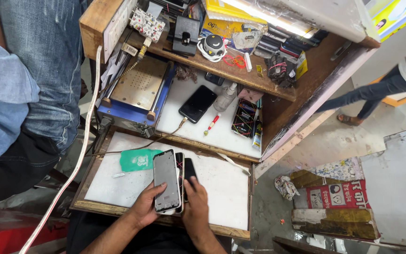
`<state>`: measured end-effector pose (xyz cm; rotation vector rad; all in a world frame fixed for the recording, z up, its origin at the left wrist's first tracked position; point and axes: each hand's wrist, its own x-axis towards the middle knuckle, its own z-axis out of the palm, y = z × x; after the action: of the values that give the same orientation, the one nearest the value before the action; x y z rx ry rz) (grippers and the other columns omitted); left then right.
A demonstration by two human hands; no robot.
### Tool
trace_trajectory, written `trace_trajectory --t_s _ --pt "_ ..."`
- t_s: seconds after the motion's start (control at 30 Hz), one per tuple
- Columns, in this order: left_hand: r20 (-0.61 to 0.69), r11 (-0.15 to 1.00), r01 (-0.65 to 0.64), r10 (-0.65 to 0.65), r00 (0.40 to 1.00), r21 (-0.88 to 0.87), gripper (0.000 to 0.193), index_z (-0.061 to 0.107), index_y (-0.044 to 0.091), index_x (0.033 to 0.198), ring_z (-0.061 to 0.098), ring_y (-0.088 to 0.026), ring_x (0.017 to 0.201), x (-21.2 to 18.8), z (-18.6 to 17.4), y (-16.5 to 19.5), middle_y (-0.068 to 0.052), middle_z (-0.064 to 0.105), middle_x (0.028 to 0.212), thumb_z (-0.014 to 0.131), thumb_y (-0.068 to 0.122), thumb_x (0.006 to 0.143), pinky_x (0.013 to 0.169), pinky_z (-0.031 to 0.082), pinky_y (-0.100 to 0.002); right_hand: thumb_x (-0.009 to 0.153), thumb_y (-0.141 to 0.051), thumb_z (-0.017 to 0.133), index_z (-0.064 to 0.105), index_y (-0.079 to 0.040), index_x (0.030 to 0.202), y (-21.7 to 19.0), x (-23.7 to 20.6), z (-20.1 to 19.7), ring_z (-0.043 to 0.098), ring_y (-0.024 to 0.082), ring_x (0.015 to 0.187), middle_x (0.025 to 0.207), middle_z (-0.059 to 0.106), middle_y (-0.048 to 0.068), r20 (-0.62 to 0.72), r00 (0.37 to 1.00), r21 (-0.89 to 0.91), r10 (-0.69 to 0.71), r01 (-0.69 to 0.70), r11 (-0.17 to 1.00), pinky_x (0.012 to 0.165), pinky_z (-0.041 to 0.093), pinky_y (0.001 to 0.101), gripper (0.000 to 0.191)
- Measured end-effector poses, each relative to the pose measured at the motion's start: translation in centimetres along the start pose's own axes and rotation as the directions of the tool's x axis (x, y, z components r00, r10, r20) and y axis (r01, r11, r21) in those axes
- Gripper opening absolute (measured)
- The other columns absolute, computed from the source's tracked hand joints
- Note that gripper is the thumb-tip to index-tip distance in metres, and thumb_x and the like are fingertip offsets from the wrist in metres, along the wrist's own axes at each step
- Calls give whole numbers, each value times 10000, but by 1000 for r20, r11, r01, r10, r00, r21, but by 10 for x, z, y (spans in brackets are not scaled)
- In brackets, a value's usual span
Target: The person removes a screen protector from a smartphone, then uses a prying tool to separate the back cover from the phone body, exposing the internal components. The person handles multiple smartphones and a screen protector package during the process.
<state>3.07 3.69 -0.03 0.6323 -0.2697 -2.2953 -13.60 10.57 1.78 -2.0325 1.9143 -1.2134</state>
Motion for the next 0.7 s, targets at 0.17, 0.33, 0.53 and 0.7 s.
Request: trace_trajectory --t_s 0.17,0.33,0.53,0.7 --pt "-8 997 -60 60 998 38 599 421 93 1474 676 -256 1121 6 -1 17 -118 655 1255 616 173 913 934 580 -473 785 161 558 361 -48 1506 -3 6 -8 429 410 1473 1520 524 256 70 979 455 -193 141 879 1187 408 470 776" --pt "-234 998 9 6 972 63 721 323 170 1544 619 -306 1243 17 -1 34 -152 574 1370 606 180 880 981 574 -557 917 109 544 690 -36 1249 38 114 -63 635 292 1340 1374 682 168 -79 987 178 -137 150 973 1125 526 385 391" --pt "-89 992 40 -29 996 116 854 203 250 1579 590 -337 1285 29 1 41 -140 536 1449 641 165 851 982 560 -571 954 -46 648 522 67 1466 78 388 -140 423 540 1422 1503 508 344 -126 841 -582 -527 367 725 1213 293 573 539" --pt "-131 994 45 -32 991 97 837 240 256 1583 578 -351 1267 39 3 54 -141 536 1423 631 158 850 947 560 -614 1150 -332 564 596 -76 1421 99 532 -155 516 421 1373 1456 582 196 39 991 -741 -130 116 661 1241 343 585 374"
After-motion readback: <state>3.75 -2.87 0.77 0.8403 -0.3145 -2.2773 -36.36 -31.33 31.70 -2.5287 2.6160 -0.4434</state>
